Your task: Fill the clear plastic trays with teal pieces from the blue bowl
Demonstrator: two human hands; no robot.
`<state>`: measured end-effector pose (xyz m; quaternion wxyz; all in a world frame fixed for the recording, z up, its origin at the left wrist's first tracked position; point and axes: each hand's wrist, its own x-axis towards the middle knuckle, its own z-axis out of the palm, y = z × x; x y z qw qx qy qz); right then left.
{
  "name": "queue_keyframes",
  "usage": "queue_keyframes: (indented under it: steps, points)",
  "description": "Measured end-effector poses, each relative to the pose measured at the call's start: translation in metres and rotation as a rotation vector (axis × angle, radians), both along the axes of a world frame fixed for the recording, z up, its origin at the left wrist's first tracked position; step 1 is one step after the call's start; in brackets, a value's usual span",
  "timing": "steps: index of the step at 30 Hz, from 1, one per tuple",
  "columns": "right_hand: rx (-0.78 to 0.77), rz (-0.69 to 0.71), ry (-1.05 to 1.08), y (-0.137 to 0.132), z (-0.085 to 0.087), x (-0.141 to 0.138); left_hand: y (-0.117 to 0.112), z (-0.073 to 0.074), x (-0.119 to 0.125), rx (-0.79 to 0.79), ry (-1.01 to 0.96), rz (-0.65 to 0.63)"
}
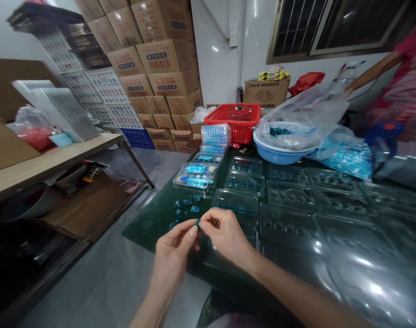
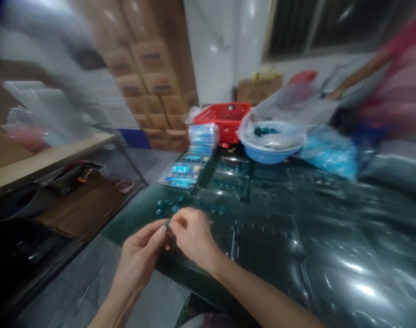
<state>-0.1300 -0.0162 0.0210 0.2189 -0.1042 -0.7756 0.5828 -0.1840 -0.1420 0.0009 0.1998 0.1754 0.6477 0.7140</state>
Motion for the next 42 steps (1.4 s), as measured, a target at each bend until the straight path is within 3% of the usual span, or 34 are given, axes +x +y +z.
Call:
queue_keyframes:
  steps: [3, 11, 23, 27, 31, 37, 39, 42]
  points:
    - [-0.014, 0.012, 0.028, -0.007, 0.003, 0.011, 0.001, -0.003, 0.003, 0.006, 0.023, 0.044]
    - [-0.297, 0.093, 0.055, -0.011, -0.001, 0.029, -0.002, -0.007, 0.013, -0.027, 0.047, 0.147]
    - [-0.381, 0.07, 0.133, -0.008, 0.001, 0.036, 0.005, -0.002, 0.018, 0.154, -0.162, -0.027]
    - [-0.337, 0.129, 0.103, -0.002, 0.0, 0.039, 0.005, -0.004, 0.017, 0.167, -0.141, -0.059]
    - [-0.22, 0.091, 0.184, -0.001, -0.001, 0.04, 0.005, -0.003, 0.016, 0.162, -0.099, -0.129]
    - [-0.315, -0.026, 0.153, -0.011, -0.002, 0.038, 0.007, 0.003, 0.016, 0.118, -0.018, -0.081]
    - [-0.349, -0.049, 0.134, -0.011, -0.002, 0.038, 0.006, 0.006, 0.016, 0.12, -0.06, -0.086]
    - [-0.369, -0.034, 0.129, -0.009, -0.002, 0.039, 0.006, 0.009, 0.015, 0.119, -0.285, -0.223]
